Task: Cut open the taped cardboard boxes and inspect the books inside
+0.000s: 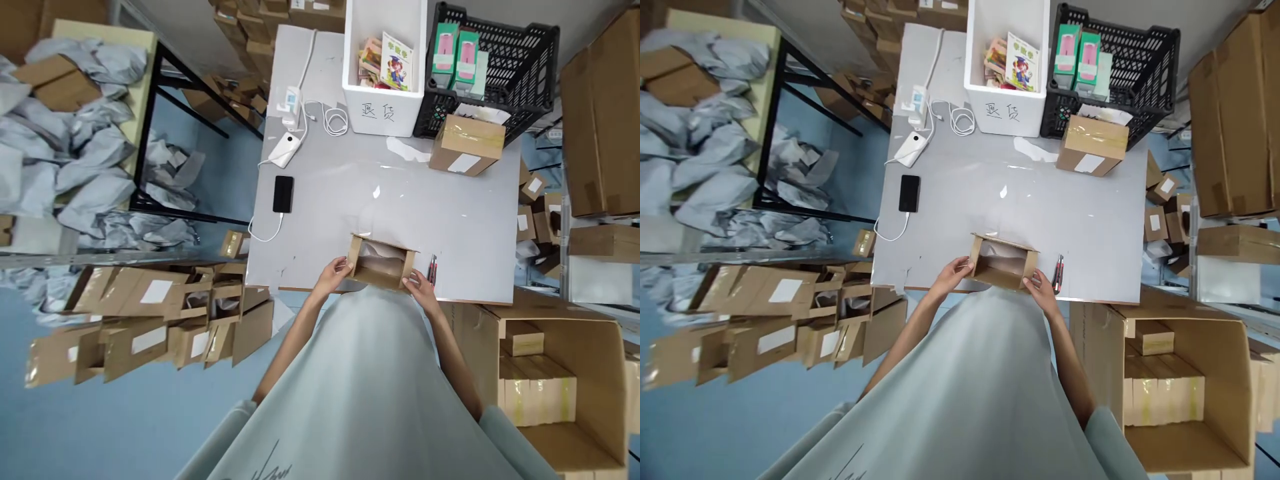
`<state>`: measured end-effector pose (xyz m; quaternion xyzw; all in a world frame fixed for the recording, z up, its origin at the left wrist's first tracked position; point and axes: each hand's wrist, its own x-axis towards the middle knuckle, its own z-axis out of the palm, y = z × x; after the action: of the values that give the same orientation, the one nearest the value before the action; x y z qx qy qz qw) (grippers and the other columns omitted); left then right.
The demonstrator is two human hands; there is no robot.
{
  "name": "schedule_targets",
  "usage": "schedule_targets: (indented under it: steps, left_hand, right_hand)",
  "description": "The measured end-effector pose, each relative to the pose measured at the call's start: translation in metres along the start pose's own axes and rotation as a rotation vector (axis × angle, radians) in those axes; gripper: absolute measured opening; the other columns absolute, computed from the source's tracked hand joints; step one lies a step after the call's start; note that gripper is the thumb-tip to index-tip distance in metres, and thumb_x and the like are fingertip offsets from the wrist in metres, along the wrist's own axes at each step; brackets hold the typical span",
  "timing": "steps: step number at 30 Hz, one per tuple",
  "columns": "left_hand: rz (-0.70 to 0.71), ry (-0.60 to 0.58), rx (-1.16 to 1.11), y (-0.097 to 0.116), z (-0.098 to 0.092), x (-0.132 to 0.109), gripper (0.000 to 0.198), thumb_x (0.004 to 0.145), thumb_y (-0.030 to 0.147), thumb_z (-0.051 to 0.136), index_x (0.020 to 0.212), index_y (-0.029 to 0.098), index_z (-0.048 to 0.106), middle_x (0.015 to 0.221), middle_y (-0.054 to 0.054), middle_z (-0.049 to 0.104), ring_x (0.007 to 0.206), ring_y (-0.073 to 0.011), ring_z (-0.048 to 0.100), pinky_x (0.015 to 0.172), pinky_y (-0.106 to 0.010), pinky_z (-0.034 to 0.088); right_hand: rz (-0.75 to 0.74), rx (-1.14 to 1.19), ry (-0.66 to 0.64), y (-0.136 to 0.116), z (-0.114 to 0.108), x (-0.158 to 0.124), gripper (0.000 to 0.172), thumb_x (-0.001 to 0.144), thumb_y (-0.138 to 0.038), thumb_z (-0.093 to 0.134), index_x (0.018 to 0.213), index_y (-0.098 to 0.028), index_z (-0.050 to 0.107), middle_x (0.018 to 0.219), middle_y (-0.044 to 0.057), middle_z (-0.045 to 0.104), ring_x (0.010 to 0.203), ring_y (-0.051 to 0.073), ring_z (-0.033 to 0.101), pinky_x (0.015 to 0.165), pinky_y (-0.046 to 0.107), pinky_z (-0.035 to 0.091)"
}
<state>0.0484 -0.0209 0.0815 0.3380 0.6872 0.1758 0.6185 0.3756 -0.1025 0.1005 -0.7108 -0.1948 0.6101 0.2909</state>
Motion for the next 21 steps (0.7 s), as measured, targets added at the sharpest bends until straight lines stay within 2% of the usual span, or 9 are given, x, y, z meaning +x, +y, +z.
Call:
schedule_targets:
  steps: [5, 10, 14, 17, 21]
  left_hand:
    - [0.023, 0.14, -0.005, -0.011, 0.001, -0.018, 0.065, 0.075, 0.047, 0.092, 0.13, 0.017, 0.076, 0.133, -0.018, 0.081, 0.124, -0.0346, 0.078, 0.115, -0.054, 0.063]
    - [0.022, 0.359, -0.129, -0.033, -0.005, -0.067, 0.066, 0.072, 0.041, 0.092, 0.132, 0.016, 0.075, 0.138, -0.018, 0.078, 0.123, -0.0348, 0.077, 0.106, -0.052, 0.067]
    - [0.069, 0.592, -0.217, -0.053, -0.004, -0.117, 0.063, 0.076, 0.038, 0.09, 0.134, 0.019, 0.075, 0.14, -0.016, 0.074, 0.124, -0.0339, 0.077, 0.101, -0.049, 0.07]
    - [0.068, 0.73, -0.274, -0.074, -0.004, -0.152, 0.061, 0.082, 0.042, 0.088, 0.138, 0.022, 0.074, 0.14, -0.015, 0.072, 0.126, -0.0342, 0.077, 0.1, -0.049, 0.07]
    - [0.052, 0.842, -0.415, -0.113, -0.023, -0.185, 0.061, 0.084, 0.044, 0.089, 0.139, 0.022, 0.073, 0.141, -0.015, 0.07, 0.129, -0.0344, 0.076, 0.103, -0.05, 0.07]
  right_hand:
    - [-0.131, -0.165, -0.058, -0.018, 0.005, 0.009, 0.089, 0.069, -0.077, 0.091, 0.137, -0.022, 0.072, 0.14, 0.019, 0.079, 0.121, 0.036, 0.081, 0.106, 0.053, 0.065]
    - [-0.273, -0.446, -0.122, -0.039, 0.025, 0.019, 0.07, 0.075, -0.072, 0.086, 0.126, -0.027, 0.068, 0.128, 0.014, 0.083, 0.113, 0.034, 0.082, 0.1, 0.053, 0.067]
    - [-0.373, -0.549, -0.257, -0.052, 0.058, 0.015, 0.061, 0.082, -0.071, 0.082, 0.124, -0.029, 0.065, 0.13, 0.013, 0.083, 0.111, 0.034, 0.083, 0.092, 0.05, 0.069]
    - [-0.441, -0.6, -0.367, -0.061, 0.088, 0.005, 0.058, 0.085, -0.068, 0.08, 0.124, -0.028, 0.066, 0.132, 0.016, 0.082, 0.115, 0.036, 0.082, 0.092, 0.051, 0.069]
    - [-0.523, -0.691, -0.468, -0.069, 0.143, -0.021, 0.057, 0.087, -0.065, 0.077, 0.126, -0.026, 0.068, 0.134, 0.018, 0.082, 0.116, 0.037, 0.081, 0.094, 0.054, 0.069]
